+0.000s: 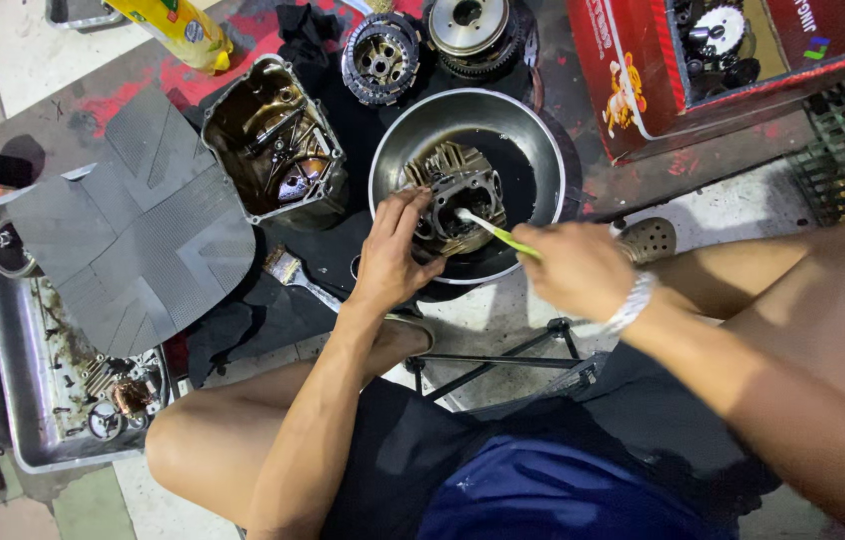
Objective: The person cleans a disassembled engine cylinder block using a toothbrush and a metal bowl filled with dark liquid. They scrub the exterior and interior surfaces of the cylinder, repeatedly dipping the brush into the liquid and rotating the part to access different areas.
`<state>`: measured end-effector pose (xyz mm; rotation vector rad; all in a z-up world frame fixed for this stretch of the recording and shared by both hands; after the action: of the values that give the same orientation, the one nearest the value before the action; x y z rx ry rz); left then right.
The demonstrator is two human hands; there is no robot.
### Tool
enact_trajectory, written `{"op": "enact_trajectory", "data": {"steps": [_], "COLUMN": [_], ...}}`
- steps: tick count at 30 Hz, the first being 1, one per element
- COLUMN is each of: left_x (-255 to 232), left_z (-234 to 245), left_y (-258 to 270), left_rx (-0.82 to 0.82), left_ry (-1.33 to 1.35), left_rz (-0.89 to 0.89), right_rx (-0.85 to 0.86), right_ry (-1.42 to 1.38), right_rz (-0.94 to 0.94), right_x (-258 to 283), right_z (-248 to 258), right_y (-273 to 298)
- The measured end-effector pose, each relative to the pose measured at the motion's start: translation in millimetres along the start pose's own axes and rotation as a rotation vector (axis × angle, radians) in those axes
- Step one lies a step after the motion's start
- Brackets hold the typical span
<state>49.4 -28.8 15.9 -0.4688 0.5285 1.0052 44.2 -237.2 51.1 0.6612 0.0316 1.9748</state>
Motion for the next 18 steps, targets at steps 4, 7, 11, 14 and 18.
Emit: {"op": "enact_trajectory", "data": {"steps": [4,7,11,14,18], "left_x": [5,14,27,41,54], "left_z": [2,4,5,4,-4], "left_y": [1,-2,-5,1,-2], "left_rx": [0.005,0.005,-0.051,-0.074,-0.045], "left_ry": [0.042,0.058,0.097,0.181,0.226], "left_rz": [0.028,0.032,0.08,0.179,0.207], "right_rx": [-0.031,-0.048,-0.028,-0.139,-0.144], "right_ry": [0.033,-0.018,-0.016,-0.004,-0.04], "right_rz": [-0.058,-0.053,-0.076,-0.063,-0.108], "right_x": [13,10,11,26,23], "right_z": [-24,-22,-10,-13,-27], "right_y": [-3,-5,-17,-27,-38]}}
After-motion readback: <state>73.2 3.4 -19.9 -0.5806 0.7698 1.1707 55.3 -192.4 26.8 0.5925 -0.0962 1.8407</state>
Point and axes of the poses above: each hand's wrist, its own y-axis away from the middle knuckle, its own z-axis out of the back of the hand, x = y × z, the point moved 7 cm from there along -y, towards the middle knuckle, and after that the axes turned 11 degrees about x, right-handed, at the moved point
